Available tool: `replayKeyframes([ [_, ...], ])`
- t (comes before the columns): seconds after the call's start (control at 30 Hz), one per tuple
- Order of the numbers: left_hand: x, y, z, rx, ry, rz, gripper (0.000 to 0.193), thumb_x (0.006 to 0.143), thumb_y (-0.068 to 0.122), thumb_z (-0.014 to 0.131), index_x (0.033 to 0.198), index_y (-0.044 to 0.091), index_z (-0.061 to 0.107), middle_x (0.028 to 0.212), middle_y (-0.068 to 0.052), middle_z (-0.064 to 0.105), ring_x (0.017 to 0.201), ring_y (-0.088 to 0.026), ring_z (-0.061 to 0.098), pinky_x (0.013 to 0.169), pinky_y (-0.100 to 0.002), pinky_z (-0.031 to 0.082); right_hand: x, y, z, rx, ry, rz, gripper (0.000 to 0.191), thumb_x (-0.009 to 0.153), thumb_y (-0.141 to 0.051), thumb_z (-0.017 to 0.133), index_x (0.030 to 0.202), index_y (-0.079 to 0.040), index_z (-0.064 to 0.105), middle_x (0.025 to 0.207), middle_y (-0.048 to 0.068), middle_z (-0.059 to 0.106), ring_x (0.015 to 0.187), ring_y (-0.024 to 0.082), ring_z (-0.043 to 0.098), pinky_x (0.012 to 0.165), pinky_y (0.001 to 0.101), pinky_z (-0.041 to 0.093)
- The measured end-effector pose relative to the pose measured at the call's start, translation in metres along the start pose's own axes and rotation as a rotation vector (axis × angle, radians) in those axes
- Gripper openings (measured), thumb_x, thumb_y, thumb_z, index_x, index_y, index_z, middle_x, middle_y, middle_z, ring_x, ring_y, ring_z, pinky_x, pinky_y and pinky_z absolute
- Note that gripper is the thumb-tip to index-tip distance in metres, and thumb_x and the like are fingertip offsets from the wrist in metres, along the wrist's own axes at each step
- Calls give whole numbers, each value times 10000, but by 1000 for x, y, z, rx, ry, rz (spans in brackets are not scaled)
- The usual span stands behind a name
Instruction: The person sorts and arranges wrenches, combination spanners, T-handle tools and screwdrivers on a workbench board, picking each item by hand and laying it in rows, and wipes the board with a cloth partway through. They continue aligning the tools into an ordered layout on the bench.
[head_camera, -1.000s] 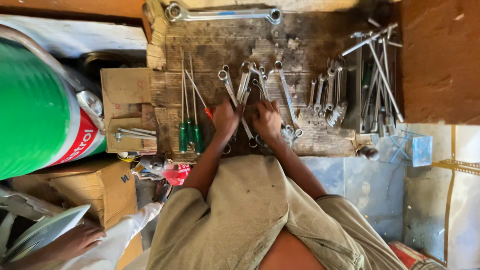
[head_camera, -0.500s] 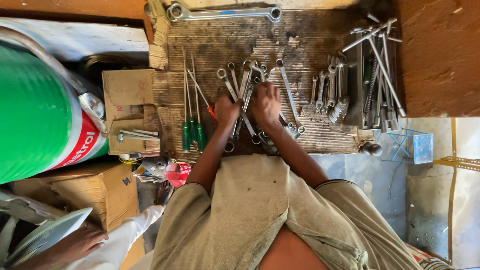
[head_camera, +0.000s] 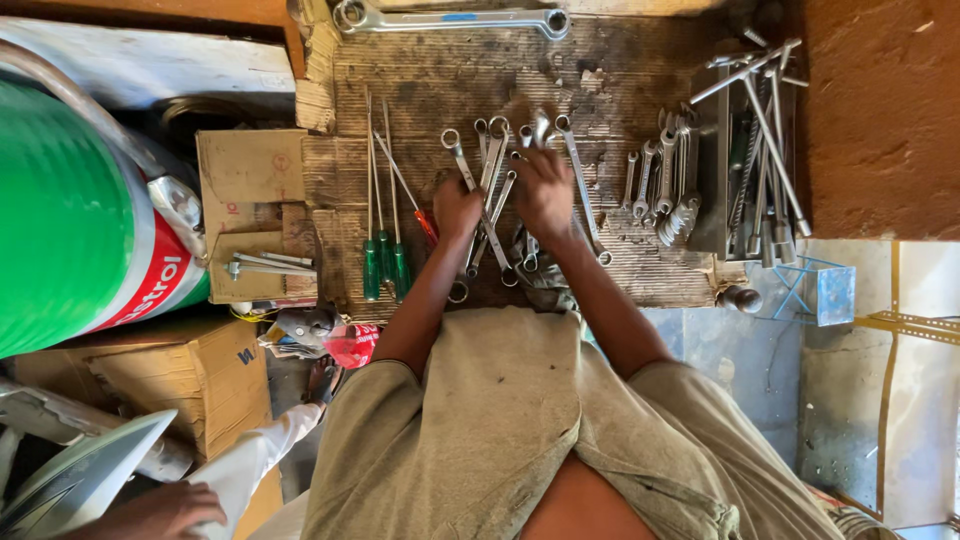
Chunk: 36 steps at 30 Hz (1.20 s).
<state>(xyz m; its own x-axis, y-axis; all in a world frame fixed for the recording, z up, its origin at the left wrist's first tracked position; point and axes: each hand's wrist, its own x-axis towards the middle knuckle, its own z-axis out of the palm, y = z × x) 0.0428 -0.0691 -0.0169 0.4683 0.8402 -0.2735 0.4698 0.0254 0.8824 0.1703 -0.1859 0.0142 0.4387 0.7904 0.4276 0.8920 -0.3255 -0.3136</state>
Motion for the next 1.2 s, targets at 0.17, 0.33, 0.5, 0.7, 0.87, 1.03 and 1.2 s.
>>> replayKeyframes([
  [0.17,-3,6,-14,247,108,-19,264,737,196,739,930,16,754,878,-226,745,871,-431,715,802,-526,559,61,-6,3,-188,-593,-296,475,750,-118,713,1214,-220,722,1436,76,587,1410,388,392,1110,671,248],
  [0.33,19,-3,-36,149,61,-161,217,896,266,668,872,58,725,801,-151,792,774,-319,810,778,-424,638,87,1,7,-387,-807,-516,438,924,-206,682,1355,-287,688,1374,67,619,1409,327,437,1223,669,232],
  [0.5,22,-18,-43,89,186,-27,147,903,213,703,925,67,703,818,-166,749,771,-377,757,706,-492,588,106,-4,-15,-490,-857,-765,374,794,-341,763,1152,-240,731,1119,55,717,1274,316,543,1149,637,294],
  [0.7,14,-11,-37,298,172,161,269,861,99,696,1124,40,694,944,-230,694,876,-454,688,749,-559,545,114,-1,-104,-201,-880,-637,277,770,-354,807,890,-117,727,786,103,735,906,317,687,912,498,524],
  [0.87,12,-4,-38,364,245,347,348,848,92,715,1195,109,706,1084,-207,683,961,-425,688,790,-513,572,104,25,-164,-225,-872,-482,238,902,-340,740,868,-104,728,643,85,685,596,267,646,613,440,534],
  [1.03,4,10,-70,11,-253,241,306,1022,291,674,1323,250,703,1299,-61,760,1055,-222,784,888,-410,665,91,44,-200,-129,-881,-238,155,942,-241,658,938,-140,775,598,53,674,438,188,573,474,398,476],
  [1.2,-32,35,-68,301,-351,978,694,696,368,851,1319,107,694,1409,-206,591,1312,-451,501,1023,-663,428,96,58,-214,-84,-1125,-91,197,966,-242,612,986,-110,757,656,86,712,489,175,652,519,386,556],
])
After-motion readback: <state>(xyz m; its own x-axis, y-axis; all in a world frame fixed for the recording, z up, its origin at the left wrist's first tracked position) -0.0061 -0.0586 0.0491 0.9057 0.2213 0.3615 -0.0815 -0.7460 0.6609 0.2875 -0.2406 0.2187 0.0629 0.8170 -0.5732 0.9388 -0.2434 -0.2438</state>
